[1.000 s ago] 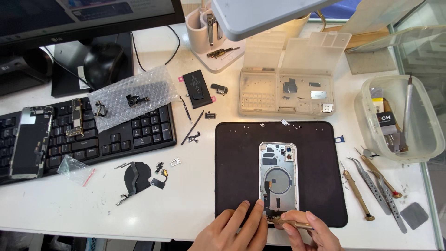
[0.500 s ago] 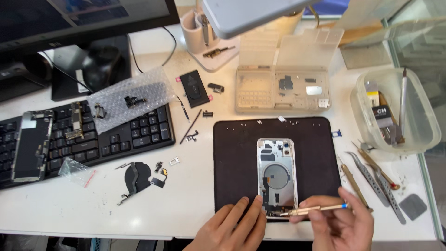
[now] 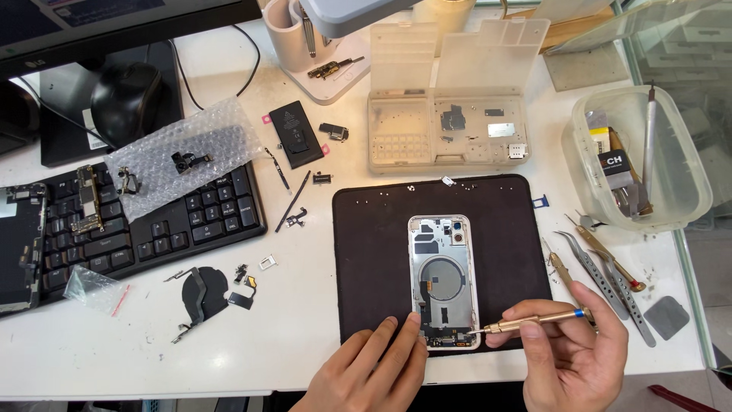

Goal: The person uses a screwdriver to remove screws from the back of a disassembled smartphone. They then use tweezers to lift and remove a small internal component from the device.

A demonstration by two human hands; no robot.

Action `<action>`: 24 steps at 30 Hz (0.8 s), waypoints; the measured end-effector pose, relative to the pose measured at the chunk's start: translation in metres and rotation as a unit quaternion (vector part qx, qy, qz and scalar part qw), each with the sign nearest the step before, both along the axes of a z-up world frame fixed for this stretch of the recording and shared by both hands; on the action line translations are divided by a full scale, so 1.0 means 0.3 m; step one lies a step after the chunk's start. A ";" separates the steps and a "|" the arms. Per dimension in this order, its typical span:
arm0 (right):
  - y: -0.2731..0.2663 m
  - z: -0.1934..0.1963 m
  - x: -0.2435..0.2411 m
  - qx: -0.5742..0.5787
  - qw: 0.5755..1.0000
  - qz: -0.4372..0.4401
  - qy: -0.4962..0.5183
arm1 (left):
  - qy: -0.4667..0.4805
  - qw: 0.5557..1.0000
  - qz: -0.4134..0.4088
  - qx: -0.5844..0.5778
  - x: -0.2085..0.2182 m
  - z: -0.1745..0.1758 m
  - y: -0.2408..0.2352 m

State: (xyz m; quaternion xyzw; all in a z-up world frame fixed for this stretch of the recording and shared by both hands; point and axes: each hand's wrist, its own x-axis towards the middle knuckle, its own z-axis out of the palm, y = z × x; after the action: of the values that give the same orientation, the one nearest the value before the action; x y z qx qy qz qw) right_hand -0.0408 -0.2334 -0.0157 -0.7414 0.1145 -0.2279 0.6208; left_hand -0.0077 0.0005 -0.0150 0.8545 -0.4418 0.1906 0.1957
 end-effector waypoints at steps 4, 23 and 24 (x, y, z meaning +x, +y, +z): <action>0.000 0.016 0.019 0.005 0.999 0.034 -0.027 | 0.000 1.000 -0.008 0.000 0.001 0.004 0.009; 0.003 0.066 0.066 0.022 0.996 0.085 0.010 | 0.064 0.996 -0.004 -0.062 0.014 0.073 0.010; 0.008 0.080 0.078 0.020 0.996 0.092 0.000 | 0.057 0.997 -0.008 -0.057 0.014 0.073 0.014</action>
State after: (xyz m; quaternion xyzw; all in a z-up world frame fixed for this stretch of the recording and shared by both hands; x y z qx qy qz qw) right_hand -0.0174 -0.2310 0.0083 -0.7365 0.0504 -0.1670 0.6536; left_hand -0.0035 0.0046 0.0070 0.8478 -0.4255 0.1649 0.2702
